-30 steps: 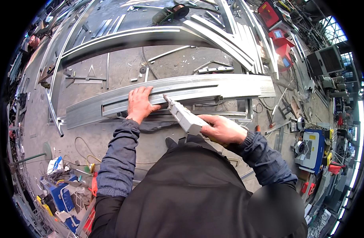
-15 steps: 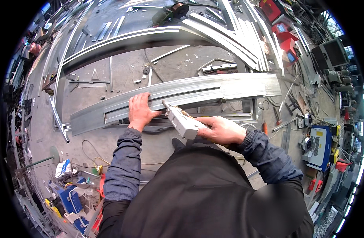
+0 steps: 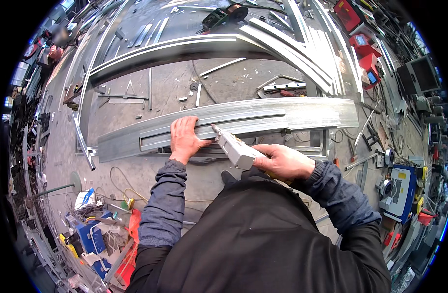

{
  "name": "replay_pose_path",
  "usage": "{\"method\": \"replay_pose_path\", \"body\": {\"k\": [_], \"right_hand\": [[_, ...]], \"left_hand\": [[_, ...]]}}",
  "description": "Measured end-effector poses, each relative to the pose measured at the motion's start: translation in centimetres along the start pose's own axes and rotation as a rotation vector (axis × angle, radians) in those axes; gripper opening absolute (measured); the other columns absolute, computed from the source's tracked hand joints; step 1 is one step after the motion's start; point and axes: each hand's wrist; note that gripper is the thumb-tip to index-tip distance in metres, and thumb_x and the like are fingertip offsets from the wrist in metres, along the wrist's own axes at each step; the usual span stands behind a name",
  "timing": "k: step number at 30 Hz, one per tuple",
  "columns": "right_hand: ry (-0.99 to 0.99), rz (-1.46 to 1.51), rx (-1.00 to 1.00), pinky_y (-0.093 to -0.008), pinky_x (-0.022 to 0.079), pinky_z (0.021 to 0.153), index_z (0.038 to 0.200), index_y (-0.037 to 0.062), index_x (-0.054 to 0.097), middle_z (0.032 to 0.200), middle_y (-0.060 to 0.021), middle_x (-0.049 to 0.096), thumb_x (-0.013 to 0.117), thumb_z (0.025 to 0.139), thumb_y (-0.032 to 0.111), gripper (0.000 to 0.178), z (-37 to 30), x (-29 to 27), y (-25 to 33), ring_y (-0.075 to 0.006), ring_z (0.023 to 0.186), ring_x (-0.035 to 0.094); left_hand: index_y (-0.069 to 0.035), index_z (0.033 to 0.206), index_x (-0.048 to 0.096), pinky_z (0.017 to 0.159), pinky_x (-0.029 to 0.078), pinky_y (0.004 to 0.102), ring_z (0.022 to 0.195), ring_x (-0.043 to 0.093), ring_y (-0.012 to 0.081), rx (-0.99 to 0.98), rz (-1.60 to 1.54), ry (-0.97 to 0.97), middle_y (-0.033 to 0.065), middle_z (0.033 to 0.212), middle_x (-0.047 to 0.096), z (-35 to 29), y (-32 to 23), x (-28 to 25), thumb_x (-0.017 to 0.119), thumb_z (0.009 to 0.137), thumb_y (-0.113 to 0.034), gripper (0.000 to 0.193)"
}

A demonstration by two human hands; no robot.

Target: The person welds two aluminum profiles together using a handheld welding torch. They align the pieces, apply welds along the seam, and reposition the assembly to complete the joint.

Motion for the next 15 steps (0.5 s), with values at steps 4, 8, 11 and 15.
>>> {"method": "replay_pose_path", "body": {"k": [4, 8, 11, 15], "right_hand": [[-0.002, 0.002, -0.006, -0.0327, 0.055, 0.098, 0.151, 0.0073, 0.065, 0.117, -0.0073, 0.078, 0.064, 0.114, 0.035, 0.046, -0.2, -0.2, 0.6, -0.0141, 0.107, 0.067], [0.011, -0.01, 0.007, -0.032, 0.054, 0.093, 0.148, 0.0075, 0.067, 0.111, -0.0049, 0.076, 0.064, 0.114, 0.037, 0.045, 0.0, -0.5, 1.2, -0.0126, 0.103, 0.065], [0.021, -0.026, 0.009, -0.0311, 0.054, 0.087, 0.146, 0.0078, 0.067, 0.103, -0.0019, 0.073, 0.063, 0.115, 0.038, 0.044, 0.2, -0.8, 1.3, -0.0115, 0.095, 0.064], [0.029, -0.09, 0.064, -0.0296, 0.053, 0.073, 0.148, 0.0095, 0.066, 0.092, 0.0015, 0.068, 0.062, 0.115, 0.038, 0.044, 0.1, -1.0, 2.3, -0.0095, 0.08, 0.06]], "left_hand": [[-0.011, 0.134, 0.069, 0.13, 0.03, 0.052, 0.136, 0.055, 0.0289, 0.0, -0.001, -0.036, 0.0062, 0.131, 0.065, -0.1, -0.2, 0.0, 0.1, 0.062, -0.054, 0.089], [-0.012, 0.134, 0.07, 0.133, 0.027, 0.054, 0.136, 0.056, 0.0287, -0.035, -0.011, 0.018, 0.0058, 0.129, 0.066, 0.0, -0.3, -0.4, 0.1, 0.062, -0.053, 0.089], [-0.012, 0.134, 0.071, 0.136, 0.022, 0.0556, 0.136, 0.057, 0.0285, -0.046, -0.017, 0.022, 0.0054, 0.129, 0.066, 0.0, -0.4, -0.5, 0.1, 0.061, -0.054, 0.089], [-0.013, 0.132, 0.072, 0.14, 0.015, 0.0581, 0.134, 0.059, 0.0277, -0.042, 0.013, -0.001, 0.0046, 0.127, 0.067, -0.2, -0.5, -0.6, 0.1, 0.06, -0.055, 0.088]]}}
Point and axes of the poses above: each hand's wrist, its own z-axis towards the middle knuckle, its own x-axis out of the palm, y = z × x
